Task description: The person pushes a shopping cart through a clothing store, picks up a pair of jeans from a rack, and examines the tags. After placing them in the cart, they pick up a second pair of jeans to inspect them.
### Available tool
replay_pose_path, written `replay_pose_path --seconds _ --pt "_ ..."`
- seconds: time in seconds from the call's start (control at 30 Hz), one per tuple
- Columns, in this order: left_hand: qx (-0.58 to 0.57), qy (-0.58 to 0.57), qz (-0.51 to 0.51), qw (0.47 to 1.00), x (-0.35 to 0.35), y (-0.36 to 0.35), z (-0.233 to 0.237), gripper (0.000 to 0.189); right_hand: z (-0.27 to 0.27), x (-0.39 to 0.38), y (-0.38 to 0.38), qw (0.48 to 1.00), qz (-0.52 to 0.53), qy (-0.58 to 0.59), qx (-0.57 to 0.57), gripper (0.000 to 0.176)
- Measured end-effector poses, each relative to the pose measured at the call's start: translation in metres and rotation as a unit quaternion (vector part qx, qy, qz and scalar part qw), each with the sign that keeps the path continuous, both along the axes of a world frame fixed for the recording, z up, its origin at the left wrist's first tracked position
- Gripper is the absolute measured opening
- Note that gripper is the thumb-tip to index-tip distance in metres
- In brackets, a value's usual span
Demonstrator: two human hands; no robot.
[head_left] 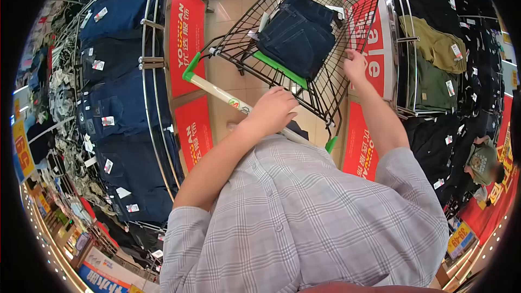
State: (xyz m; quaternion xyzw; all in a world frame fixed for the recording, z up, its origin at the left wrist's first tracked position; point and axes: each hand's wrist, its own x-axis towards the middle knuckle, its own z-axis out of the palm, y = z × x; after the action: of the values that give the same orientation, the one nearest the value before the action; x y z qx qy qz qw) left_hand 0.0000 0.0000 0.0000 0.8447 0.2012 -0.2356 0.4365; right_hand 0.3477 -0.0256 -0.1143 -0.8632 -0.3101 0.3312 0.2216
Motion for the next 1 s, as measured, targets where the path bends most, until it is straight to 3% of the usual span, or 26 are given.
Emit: replay_pose_path --seconds 0.07,0.1,0.13,0.17,0.2,0.23,0.3,0.33,0.37,0.4,0.43,0.5,0.57,0.63,0.67,0.8,1.0 --pt "0.163 -0.187 0.091 0.964 -0.030 -0.014 0.000 0.075 -0.009 -0.020 -0.024 0.989 0.033 0.000 0.145 0.041" --pt "0.201 -0.184 0.083 0.959 -0.044 0.015 0.006 0.075 -0.018 -0.042 0.010 0.980 0.051 0.011 0.194 0.037" --pt "0.239 -0.189 0.124 0.944 -0.052 0.015 0.025 0.076 -0.017 -0.060 -0.004 0.977 0.068 -0.017 0.199 0.036" --pt "0.277 -0.192 0.166 0.927 -0.060 0.013 0.038 0.078 0.029 -0.089 -0.009 0.969 0.043 0.169 0.175 0.038" --pt "0.298 -0.176 0.183 0.920 -0.072 0.010 0.042 0.085 0.055 -0.117 -0.019 0.954 0.043 0.230 0.189 0.040" --pt "0.315 -0.168 0.189 0.915 -0.082 0.008 0.042 0.085 0.071 -0.137 -0.022 0.952 0.146 0.143 0.228 0.040" --pt "0.339 -0.153 0.212 0.904 -0.105 0.013 0.034 0.091 0.098 -0.180 -0.024 0.892 0.279 0.081 0.346 0.045" --pt "0.340 -0.107 0.200 0.913 -0.114 0.010 0.028 0.093 0.099 -0.197 -0.028 0.883 0.324 0.110 0.320 0.055" --pt "0.334 -0.115 0.181 0.918 -0.121 0.012 0.022 0.087 0.107 -0.213 -0.033 0.874 0.385 0.060 0.290 0.066" --pt "0.361 -0.110 0.168 0.911 -0.123 0.011 0.010 0.081 0.118 -0.226 -0.032 0.866 0.430 0.093 0.237 0.074" --pt "0.382 -0.106 0.154 0.905 -0.122 0.010 -0.001 0.074 0.121 -0.238 -0.031 0.858 0.440 0.084 0.250 0.074" --pt "0.408 -0.087 0.147 0.897 -0.115 0.011 -0.002 0.067 0.117 -0.252 -0.033 0.860 0.449 -0.129 0.205 0.077" --pt "0.428 -0.066 0.140 0.890 -0.111 0.013 -0.002 0.060 0.117 -0.248 -0.029 0.860 0.454 -0.114 0.202 0.070" --pt "0.435 -0.072 0.137 0.887 -0.108 0.011 -0.004 0.052 0.128 -0.241 -0.030 0.806 0.543 -0.156 0.177 0.060" --pt "0.443 -0.078 0.146 0.881 -0.105 0.009 -0.005 0.052 0.122 -0.239 -0.031 0.811 0.531 -0.156 0.191 0.050" --pt "0.459 -0.090 0.151 0.871 -0.101 0.001 -0.009 0.048 0.115 -0.238 -0.038 0.811 0.502 -0.177 0.243 0.038" --pt "0.443 -0.114 0.174 0.872 -0.098 -0.012 -0.012 0.045 0.112 -0.229 -0.050 0.792 0.521 -0.178 0.265 0.032"
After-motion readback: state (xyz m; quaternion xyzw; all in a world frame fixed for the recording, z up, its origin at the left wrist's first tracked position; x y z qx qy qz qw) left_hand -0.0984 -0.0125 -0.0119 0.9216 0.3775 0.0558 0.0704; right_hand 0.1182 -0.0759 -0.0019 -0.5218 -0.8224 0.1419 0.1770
